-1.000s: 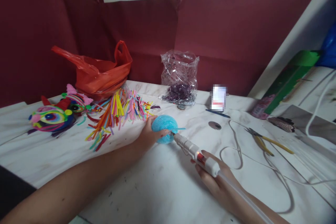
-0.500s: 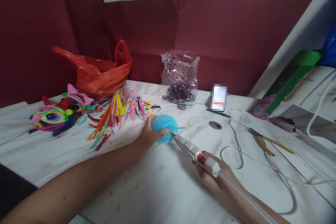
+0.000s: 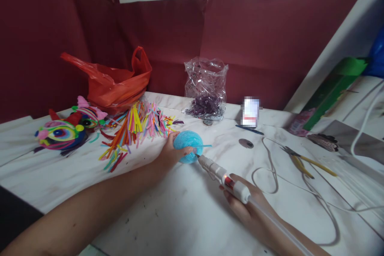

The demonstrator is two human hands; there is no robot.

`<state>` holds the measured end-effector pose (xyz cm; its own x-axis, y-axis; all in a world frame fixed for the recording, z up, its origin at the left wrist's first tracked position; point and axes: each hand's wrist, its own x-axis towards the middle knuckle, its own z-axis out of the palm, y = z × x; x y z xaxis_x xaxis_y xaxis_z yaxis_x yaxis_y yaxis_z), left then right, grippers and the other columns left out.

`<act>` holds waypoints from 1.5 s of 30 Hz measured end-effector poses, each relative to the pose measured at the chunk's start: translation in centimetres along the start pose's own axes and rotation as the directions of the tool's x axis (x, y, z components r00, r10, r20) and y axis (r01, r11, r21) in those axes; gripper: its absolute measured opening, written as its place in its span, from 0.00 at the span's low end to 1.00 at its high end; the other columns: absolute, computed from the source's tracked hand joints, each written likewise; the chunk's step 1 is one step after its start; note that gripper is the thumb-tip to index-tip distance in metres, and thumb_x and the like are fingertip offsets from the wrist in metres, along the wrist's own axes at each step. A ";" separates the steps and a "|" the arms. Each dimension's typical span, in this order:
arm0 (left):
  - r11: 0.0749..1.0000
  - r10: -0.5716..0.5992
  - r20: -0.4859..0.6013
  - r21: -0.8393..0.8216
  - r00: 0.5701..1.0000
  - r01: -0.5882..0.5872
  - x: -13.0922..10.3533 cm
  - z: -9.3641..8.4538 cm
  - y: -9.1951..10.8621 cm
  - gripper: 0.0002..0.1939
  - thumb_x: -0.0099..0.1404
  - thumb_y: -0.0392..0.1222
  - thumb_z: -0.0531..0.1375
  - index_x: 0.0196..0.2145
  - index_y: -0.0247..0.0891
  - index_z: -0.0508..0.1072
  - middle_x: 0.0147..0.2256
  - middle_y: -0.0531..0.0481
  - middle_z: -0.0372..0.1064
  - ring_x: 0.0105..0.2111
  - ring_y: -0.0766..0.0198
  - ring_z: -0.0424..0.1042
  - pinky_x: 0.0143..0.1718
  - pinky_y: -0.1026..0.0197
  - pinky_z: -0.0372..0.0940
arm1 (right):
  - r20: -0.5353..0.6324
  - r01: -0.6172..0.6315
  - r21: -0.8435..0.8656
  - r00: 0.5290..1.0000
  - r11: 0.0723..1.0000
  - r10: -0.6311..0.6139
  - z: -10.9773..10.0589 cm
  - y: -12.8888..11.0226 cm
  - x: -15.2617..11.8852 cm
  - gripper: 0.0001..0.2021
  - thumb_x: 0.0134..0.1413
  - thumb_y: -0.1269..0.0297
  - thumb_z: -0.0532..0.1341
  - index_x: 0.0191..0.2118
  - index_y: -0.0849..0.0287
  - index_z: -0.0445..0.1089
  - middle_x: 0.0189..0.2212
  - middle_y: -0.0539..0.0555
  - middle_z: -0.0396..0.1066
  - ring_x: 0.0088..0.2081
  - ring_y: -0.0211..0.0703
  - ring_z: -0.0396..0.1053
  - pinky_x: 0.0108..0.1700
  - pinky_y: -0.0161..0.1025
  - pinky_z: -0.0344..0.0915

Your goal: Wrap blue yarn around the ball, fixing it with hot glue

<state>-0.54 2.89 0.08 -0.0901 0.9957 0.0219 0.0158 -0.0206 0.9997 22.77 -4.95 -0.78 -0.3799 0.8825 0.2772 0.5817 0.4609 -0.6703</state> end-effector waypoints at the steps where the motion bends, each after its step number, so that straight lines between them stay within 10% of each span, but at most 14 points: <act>1: 1.000 0.000 0.000 -0.001 1.000 0.000 0.1 0.0 0.0 0.38 0.40 0.47 0.70 0.48 0.45 0.60 0.45 0.46 0.68 0.46 0.48 0.68 0.41 0.54 0.66 | -0.004 0.003 0.001 1.000 1.000 -0.003 0.0 0.0 0.0 0.05 0.55 0.63 0.53 0.29 0.55 0.61 0.24 0.49 0.66 0.26 0.41 0.66 0.28 0.36 0.63; 45: 1.000 0.011 0.046 -0.003 0.999 -0.011 0.2 -0.2 -0.4 0.38 0.41 0.48 0.70 0.49 0.46 0.60 0.45 0.46 0.67 0.45 0.49 0.69 0.40 0.55 0.66 | -0.061 0.064 -0.035 0.996 0.997 -0.066 0.6 0.9 0.2 0.07 0.56 0.63 0.50 0.31 0.54 0.62 0.24 0.50 0.68 0.25 0.41 0.67 0.27 0.36 0.63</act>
<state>-0.80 3.09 -0.29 -0.0440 0.9985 0.0327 0.0135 -0.0322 0.9994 22.78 -4.41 -1.72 -0.3724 0.8545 0.3622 0.5811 0.5190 -0.6269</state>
